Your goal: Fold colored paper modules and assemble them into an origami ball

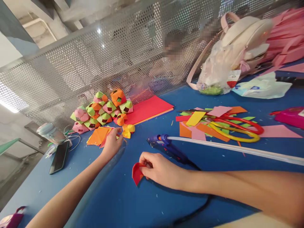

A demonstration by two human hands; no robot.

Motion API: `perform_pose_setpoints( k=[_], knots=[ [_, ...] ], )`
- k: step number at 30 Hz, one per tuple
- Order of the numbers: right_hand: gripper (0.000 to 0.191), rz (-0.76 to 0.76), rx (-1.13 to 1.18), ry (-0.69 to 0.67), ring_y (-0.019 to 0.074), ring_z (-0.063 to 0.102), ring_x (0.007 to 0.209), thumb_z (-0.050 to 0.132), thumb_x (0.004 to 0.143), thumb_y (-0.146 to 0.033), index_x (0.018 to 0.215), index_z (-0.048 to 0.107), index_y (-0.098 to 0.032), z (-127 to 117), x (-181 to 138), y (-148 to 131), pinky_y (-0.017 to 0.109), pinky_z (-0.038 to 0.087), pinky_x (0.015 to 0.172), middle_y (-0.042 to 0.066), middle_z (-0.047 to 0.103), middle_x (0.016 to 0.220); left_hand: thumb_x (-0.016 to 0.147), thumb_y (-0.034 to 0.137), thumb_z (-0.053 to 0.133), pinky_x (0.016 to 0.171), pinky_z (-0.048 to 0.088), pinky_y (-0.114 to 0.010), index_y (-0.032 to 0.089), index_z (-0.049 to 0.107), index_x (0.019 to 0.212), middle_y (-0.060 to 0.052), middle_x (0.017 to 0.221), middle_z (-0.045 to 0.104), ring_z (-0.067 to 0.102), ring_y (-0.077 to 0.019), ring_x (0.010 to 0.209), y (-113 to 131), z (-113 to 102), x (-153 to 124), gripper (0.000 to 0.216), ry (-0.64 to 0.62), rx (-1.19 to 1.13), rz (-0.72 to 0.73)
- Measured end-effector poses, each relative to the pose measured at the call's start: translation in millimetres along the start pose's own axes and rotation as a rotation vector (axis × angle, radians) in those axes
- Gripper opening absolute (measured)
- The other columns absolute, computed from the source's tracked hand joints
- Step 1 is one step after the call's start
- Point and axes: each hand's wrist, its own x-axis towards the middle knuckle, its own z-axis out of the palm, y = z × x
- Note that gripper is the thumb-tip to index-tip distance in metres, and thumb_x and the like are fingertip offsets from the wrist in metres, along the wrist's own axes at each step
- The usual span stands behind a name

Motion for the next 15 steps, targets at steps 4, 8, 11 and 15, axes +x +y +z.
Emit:
perform_pose_setpoints(
  k=[4,8,11,15],
  knots=[
    [0.007,0.053,0.011,-0.040,0.0071,0.040,0.053,0.050,0.075,-0.015,0.070,0.048,-0.018,-3.3,-1.9,-1.4,0.019,0.029,0.047,-0.006,0.047,0.057,0.072,0.018,0.053,0.074,0.047,-0.034,0.018,0.060,0.098,-0.006,0.092,0.067,0.061,-0.0181,0.071,-10.5,17.5,14.3,0.027,-0.027,0.014,-0.008],
    [0.008,0.084,0.050,-0.069,0.0069,0.037,0.051,0.049,0.077,-0.015,0.070,0.047,-0.018,-5.7,-1.4,-1.5,0.019,0.027,0.046,-0.007,0.045,0.055,0.070,0.015,0.052,0.069,0.047,-0.031,0.017,0.061,0.095,-0.004,0.083,0.066,0.060,-0.0175,0.068,-19.4,24.9,20.2,0.027,-0.038,-0.018,-0.037],
    [0.008,0.092,0.062,-0.092,0.0073,0.039,0.052,0.050,0.079,-0.016,0.071,0.048,-0.018,-8.4,-2.8,-2.2,0.019,0.029,0.047,-0.006,0.046,0.054,0.073,0.018,0.050,0.066,0.048,-0.030,0.017,0.062,0.091,-0.003,0.077,0.065,0.059,-0.0169,0.067,-17.8,20.9,14.4,0.021,-0.048,-0.068,-0.054],
    [0.004,0.149,0.184,-0.094,0.0083,0.049,0.053,0.048,0.080,-0.017,0.078,0.047,-0.020,-8.0,-4.1,0.8,0.020,0.037,0.050,-0.003,0.059,0.065,0.075,0.017,0.049,0.066,0.049,-0.026,0.017,0.061,0.090,-0.002,0.081,0.065,0.061,-0.0152,0.071,0.6,3.5,-11.2,0.020,-0.045,-0.169,-0.079]
  ],
)
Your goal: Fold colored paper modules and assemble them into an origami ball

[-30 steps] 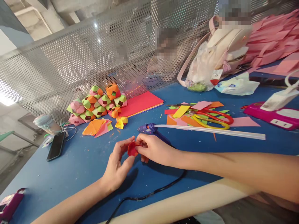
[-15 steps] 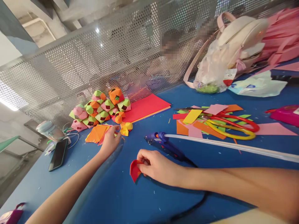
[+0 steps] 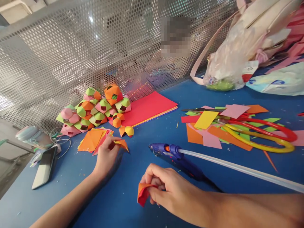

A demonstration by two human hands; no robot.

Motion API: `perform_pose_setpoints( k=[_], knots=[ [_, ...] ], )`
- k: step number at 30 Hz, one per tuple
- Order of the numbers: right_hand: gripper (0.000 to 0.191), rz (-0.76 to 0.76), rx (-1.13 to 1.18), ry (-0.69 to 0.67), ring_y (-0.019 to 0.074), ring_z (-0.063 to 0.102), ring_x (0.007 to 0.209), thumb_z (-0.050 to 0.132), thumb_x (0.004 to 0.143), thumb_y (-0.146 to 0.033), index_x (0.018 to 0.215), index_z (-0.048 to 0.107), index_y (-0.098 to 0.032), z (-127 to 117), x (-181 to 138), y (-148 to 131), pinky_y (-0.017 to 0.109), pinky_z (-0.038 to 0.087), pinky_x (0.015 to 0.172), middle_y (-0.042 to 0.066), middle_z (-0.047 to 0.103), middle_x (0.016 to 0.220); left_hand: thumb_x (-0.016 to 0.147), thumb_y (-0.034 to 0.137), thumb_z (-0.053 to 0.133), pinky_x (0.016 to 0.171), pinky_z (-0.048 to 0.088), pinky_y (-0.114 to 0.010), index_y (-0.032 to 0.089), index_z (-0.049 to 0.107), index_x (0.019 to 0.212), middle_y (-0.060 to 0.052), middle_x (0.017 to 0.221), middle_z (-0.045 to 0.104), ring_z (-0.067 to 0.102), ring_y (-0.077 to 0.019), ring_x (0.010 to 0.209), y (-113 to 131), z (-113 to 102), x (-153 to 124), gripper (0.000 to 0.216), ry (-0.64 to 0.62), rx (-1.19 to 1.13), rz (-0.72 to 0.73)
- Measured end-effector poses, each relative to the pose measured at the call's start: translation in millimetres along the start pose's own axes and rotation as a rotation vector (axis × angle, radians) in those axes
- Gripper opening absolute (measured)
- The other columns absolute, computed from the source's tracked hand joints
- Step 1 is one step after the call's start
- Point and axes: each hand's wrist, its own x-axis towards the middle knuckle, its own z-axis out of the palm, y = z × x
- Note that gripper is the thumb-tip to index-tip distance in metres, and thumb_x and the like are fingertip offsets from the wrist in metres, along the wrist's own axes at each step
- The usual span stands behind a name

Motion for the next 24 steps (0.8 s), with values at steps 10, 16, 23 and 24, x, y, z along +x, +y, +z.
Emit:
perform_pose_setpoints(
  k=[10,16,23,24],
  knots=[
    [0.011,0.036,0.306,0.056,0.0091,0.062,0.062,0.049,0.079,-0.012,0.075,0.042,-0.020,2.5,-3.6,-0.5,0.022,0.048,0.056,0.002,0.068,0.086,0.078,0.019,0.060,0.086,0.047,-0.029,0.020,0.065,0.094,-0.004,0.106,0.064,0.060,-0.0179,0.097,22.7,-14.8,-77.0,0.016,-0.161,-0.631,-0.247],
    [0.014,-0.078,0.148,0.140,0.0111,0.064,0.071,0.047,0.076,-0.007,0.076,0.044,-0.021,1.2,-6.6,-0.6,0.024,0.050,0.065,0.000,0.067,0.083,0.078,0.024,0.057,0.078,0.048,-0.029,0.018,0.062,0.101,-0.006,0.095,0.066,0.062,-0.0180,0.086,21.6,-17.9,-84.3,0.024,-0.287,-0.868,-0.440],
    [0.020,-0.313,-0.441,0.107,0.0184,0.061,0.095,0.048,0.075,-0.007,0.089,0.054,-0.021,-1.8,-13.6,-0.4,0.033,0.049,0.084,0.005,0.066,0.101,0.073,0.021,0.065,0.076,0.050,-0.029,0.020,0.065,0.095,-0.006,0.097,0.062,0.059,-0.0178,0.087,21.0,-23.5,-82.0,0.023,-0.325,-0.363,-0.227],
    [0.019,-0.351,-0.516,0.110,0.0197,0.061,0.094,0.049,0.076,-0.008,0.088,0.055,-0.021,-2.6,-15.1,-0.7,0.034,0.049,0.084,0.006,0.066,0.097,0.073,0.019,0.064,0.079,0.049,-0.030,0.020,0.067,0.093,-0.007,0.098,0.062,0.059,-0.0188,0.089,23.2,-25.6,-81.3,0.020,-0.379,-0.266,-0.151]
  ],
)
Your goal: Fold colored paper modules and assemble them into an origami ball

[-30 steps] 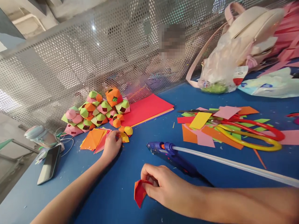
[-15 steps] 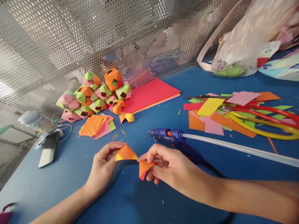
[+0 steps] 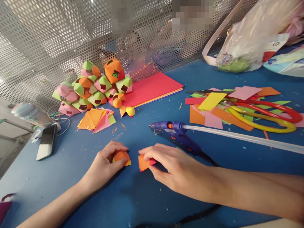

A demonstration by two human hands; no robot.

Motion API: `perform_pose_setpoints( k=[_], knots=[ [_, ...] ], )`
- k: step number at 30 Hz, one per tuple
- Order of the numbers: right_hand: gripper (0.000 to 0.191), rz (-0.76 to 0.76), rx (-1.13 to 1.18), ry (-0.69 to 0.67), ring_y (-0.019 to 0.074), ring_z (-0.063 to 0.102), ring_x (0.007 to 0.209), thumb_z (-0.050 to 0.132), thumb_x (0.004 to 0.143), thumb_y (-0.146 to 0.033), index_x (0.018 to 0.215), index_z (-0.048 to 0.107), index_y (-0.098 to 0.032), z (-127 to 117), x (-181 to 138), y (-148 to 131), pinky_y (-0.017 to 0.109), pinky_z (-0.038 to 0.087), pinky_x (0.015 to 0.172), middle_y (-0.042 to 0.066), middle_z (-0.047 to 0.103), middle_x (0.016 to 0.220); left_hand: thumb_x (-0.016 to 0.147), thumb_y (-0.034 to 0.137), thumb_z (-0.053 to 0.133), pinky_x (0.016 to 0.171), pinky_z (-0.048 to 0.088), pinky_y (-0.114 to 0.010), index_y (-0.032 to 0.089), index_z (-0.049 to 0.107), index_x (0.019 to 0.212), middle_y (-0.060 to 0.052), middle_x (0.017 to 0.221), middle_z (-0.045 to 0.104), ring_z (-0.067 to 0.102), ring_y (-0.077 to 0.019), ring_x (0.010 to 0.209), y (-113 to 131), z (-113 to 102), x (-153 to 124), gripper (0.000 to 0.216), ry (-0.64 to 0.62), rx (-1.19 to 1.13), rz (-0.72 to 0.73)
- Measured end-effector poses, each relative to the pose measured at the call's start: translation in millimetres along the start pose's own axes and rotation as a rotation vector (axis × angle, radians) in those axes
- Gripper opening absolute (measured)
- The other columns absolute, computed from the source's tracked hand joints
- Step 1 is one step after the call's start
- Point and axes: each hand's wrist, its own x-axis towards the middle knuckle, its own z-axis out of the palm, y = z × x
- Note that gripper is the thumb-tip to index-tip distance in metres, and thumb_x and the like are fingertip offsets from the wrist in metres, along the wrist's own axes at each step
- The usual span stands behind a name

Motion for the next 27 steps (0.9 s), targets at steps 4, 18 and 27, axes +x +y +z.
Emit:
perform_pose_setpoints(
  k=[4,18,27],
  knots=[
    [0.013,-0.063,-0.191,-0.010,0.0219,0.063,0.087,0.056,0.077,-0.015,0.088,0.059,-0.020,-5.5,-2.7,-0.6,0.036,0.049,0.079,0.007,0.067,0.089,0.077,0.017,0.056,0.085,0.049,-0.032,0.024,0.066,0.099,-0.007,0.106,0.063,0.060,-0.0203,0.097,13.7,-7.9,-5.3,0.025,-0.184,0.313,0.136],
    [0.018,-0.211,-0.310,-0.054,0.0250,0.058,0.095,0.054,0.083,-0.013,0.098,0.062,-0.016,2.7,-0.8,14.0,0.041,0.052,0.079,0.012,0.064,0.100,0.082,0.021,0.054,0.089,0.050,-0.033,0.027,0.061,0.114,-0.008,0.116,0.064,0.062,-0.0221,0.103,14.2,-22.1,-8.0,0.034,-0.258,0.619,0.322],
    [0.021,-0.041,-0.053,0.114,0.0175,0.060,0.089,0.057,0.083,-0.020,0.104,0.057,-0.019,-2.9,6.8,8.7,0.032,0.050,0.082,0.005,0.065,0.100,0.075,0.024,0.065,0.083,0.053,-0.032,0.023,0.061,0.106,-0.009,0.112,0.066,0.064,-0.0228,0.099,15.0,-16.3,-8.9,0.031,0.066,0.548,0.429]
  ],
)
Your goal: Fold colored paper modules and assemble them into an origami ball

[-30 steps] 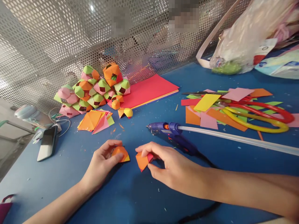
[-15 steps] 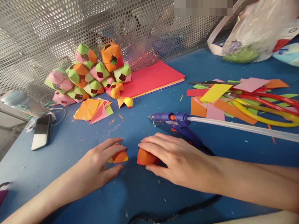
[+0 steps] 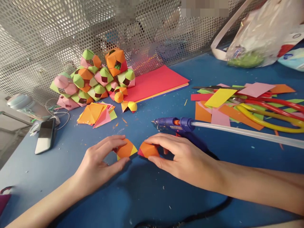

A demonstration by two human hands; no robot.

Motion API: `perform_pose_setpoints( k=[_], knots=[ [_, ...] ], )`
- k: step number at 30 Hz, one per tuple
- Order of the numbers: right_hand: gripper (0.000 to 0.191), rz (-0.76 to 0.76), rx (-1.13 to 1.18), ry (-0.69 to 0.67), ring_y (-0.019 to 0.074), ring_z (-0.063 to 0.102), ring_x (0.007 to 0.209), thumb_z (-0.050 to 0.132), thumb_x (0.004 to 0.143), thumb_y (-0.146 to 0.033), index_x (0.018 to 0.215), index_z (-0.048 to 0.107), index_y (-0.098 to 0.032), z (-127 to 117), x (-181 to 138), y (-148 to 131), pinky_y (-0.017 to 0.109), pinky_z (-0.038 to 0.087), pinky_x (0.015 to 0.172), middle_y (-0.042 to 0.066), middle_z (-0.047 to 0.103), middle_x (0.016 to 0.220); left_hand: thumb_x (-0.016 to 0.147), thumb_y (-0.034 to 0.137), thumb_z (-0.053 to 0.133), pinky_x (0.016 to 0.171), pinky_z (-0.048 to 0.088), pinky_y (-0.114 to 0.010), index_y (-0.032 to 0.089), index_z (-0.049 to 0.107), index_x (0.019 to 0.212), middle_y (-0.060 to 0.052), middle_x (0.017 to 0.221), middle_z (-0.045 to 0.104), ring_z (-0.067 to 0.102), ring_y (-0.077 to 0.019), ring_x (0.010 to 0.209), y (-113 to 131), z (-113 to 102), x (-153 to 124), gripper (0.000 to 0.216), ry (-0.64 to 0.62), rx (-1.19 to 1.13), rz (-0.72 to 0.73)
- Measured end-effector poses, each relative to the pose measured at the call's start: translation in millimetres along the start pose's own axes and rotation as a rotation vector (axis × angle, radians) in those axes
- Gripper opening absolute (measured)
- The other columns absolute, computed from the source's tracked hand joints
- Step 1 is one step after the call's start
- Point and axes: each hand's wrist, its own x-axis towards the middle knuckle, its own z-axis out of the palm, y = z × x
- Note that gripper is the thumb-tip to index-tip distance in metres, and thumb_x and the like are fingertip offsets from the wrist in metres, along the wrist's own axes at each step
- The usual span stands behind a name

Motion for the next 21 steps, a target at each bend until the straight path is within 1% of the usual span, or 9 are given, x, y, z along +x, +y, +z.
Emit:
perform_pose_setpoints(
  k=[4,6,9,13,16,19,21],
  knots=[
    [0.023,0.100,0.116,-0.017,0.0121,0.059,0.076,0.058,0.082,-0.021,0.105,0.057,-0.020,-0.2,2.1,-1.5,0.024,0.051,0.070,0.002,0.063,0.099,0.073,0.019,0.067,0.081,0.055,-0.031,0.023,0.059,0.110,-0.010,0.115,0.064,0.064,-0.0221,0.098,1.5,3.9,-5.6,0.038,0.110,0.105,0.097],
    [0.023,0.119,0.147,-0.011,0.0113,0.057,0.075,0.058,0.082,-0.020,0.104,0.057,-0.020,0.8,2.4,-1.5,0.023,0.050,0.069,0.002,0.062,0.098,0.072,0.016,0.067,0.082,0.055,-0.030,0.023,0.058,0.112,-0.010,0.117,0.063,0.065,-0.0212,0.097,2.8,6.0,-7.6,0.041,0.132,0.155,0.142],
    [0.022,0.097,0.153,0.014,0.0115,0.056,0.079,0.059,0.081,-0.017,0.103,0.058,-0.020,3.2,2.2,-1.1,0.023,0.048,0.072,0.001,0.062,0.095,0.072,0.013,0.067,0.082,0.055,-0.029,0.022,0.057,0.114,-0.010,0.117,0.063,0.065,-0.0208,0.097,5.7,8.5,-8.6,0.044,0.147,0.187,0.186],
    [0.018,0.078,0.163,0.022,0.0107,0.055,0.074,0.059,0.081,-0.017,0.099,0.059,-0.019,6.3,2.6,-1.0,0.024,0.047,0.068,0.001,0.060,0.091,0.072,0.013,0.068,0.083,0.056,-0.030,0.019,0.055,0.117,-0.012,0.117,0.062,0.064,-0.0210,0.098,6.8,11.2,-11.1,0.048,0.179,0.250,0.284],
    [0.017,0.066,0.165,0.036,0.0107,0.054,0.072,0.060,0.081,-0.018,0.098,0.059,-0.019,7.0,3.3,-1.9,0.024,0.047,0.067,0.001,0.059,0.089,0.071,0.014,0.070,0.082,0.057,-0.031,0.014,0.056,0.114,-0.014,0.116,0.062,0.065,-0.0209,0.096,3.7,13.8,-15.3,0.045,0.220,0.352,0.373],
    [0.016,0.056,0.160,0.034,0.0106,0.053,0.071,0.060,0.081,-0.018,0.097,0.059,-0.019,6.9,2.9,-3.4,0.025,0.046,0.066,0.001,0.058,0.088,0.070,0.015,0.072,0.083,0.056,-0.031,0.012,0.058,0.111,-0.016,0.116,0.062,0.065,-0.0204,0.096,0.8,16.1,-18.5,0.044,0.239,0.437,0.407],
    [0.016,0.057,0.166,0.025,0.0104,0.053,0.069,0.060,0.081,-0.017,0.096,0.060,-0.018,7.2,2.3,-4.2,0.025,0.046,0.065,0.001,0.058,0.086,0.069,0.015,0.072,0.083,0.056,-0.030,0.011,0.059,0.110,-0.017,0.115,0.062,0.065,-0.0198,0.095,0.7,17.0,-18.9,0.043,0.246,0.450,0.424]
  ],
)
